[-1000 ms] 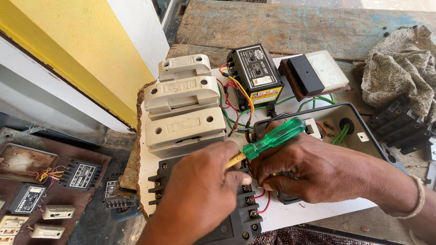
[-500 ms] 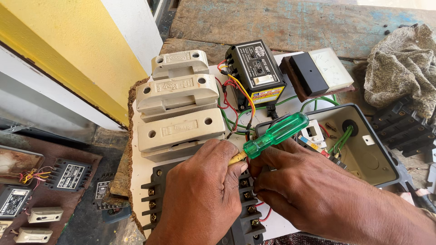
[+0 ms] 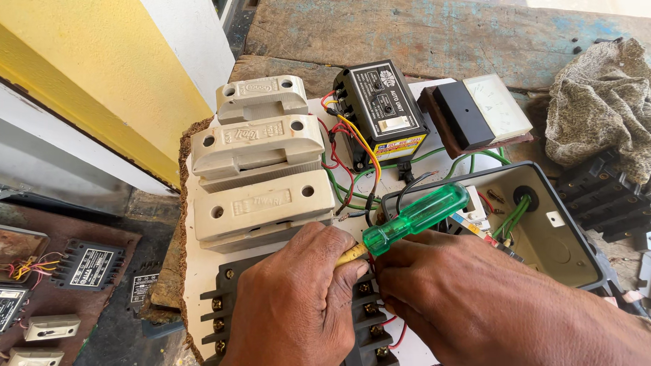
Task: The person wires and tightens connections on an electrical panel and components on a workbench using a screwdriver and pliers.
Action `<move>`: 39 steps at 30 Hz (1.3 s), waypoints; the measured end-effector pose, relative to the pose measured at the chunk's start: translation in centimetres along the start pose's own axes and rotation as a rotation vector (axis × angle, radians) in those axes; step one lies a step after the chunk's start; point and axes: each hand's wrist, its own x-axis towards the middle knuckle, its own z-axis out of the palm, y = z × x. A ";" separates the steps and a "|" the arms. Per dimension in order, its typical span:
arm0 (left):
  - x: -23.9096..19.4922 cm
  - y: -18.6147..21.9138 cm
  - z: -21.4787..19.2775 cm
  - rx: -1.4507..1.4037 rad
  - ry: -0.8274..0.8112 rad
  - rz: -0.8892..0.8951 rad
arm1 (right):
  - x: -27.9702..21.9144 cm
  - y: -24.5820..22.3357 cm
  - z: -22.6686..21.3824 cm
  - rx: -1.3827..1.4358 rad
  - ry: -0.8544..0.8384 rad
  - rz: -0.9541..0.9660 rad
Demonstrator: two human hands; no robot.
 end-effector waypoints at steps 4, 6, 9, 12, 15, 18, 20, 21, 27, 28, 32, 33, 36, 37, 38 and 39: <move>0.2 -0.3 0.3 0.016 -0.030 -0.008 | 0.2 0.8 0.7 -0.071 -0.020 0.022; 0.2 -0.4 0.4 0.016 -0.029 -0.002 | 0.2 1.1 1.0 -0.110 -0.052 0.051; 0.2 -0.6 0.4 0.005 -0.025 0.006 | 0.0 1.3 1.3 -0.110 0.046 -0.033; 0.2 -0.6 0.3 0.018 -0.019 0.017 | 0.1 1.6 1.2 -0.146 -0.047 -0.032; 0.1 -0.4 0.3 -0.026 0.023 0.024 | 0.4 1.8 1.2 -0.135 -0.165 0.028; 0.2 -0.5 0.3 -0.012 0.005 0.012 | 0.7 1.7 1.0 -0.113 0.011 -0.110; 0.2 -0.6 0.3 -0.008 0.003 0.012 | 0.9 1.6 0.8 -0.081 -0.032 -0.076; 0.2 -0.6 0.3 -0.007 0.001 0.012 | 1.0 1.5 0.6 -0.064 -0.055 -0.058; 0.2 -0.4 0.4 -0.011 0.032 0.015 | 1.3 1.0 -0.7 -0.027 -0.227 0.065; 0.3 -0.4 0.4 -0.020 0.032 0.020 | 1.3 1.0 -0.7 -0.033 -0.229 0.091; 0.4 -0.6 0.5 -0.026 0.017 0.011 | 1.1 1.3 -0.4 -0.009 -0.209 0.113; 0.4 -0.6 0.5 -0.020 0.008 0.004 | 1.0 1.4 -0.3 0.009 -0.196 0.098; 0.3 -0.6 0.6 -0.008 0.009 0.007 | 0.6 1.8 0.1 0.043 -0.095 0.015; 0.3 -0.6 0.6 -0.007 0.006 0.006 | 0.5 1.8 0.1 0.039 -0.079 -0.014; 0.3 -0.6 0.6 -0.006 0.004 0.004 | 0.4 1.9 0.2 0.034 -0.064 -0.043; 0.3 -0.6 0.7 -0.005 0.001 0.003 | 0.4 1.9 0.1 0.030 -0.049 -0.072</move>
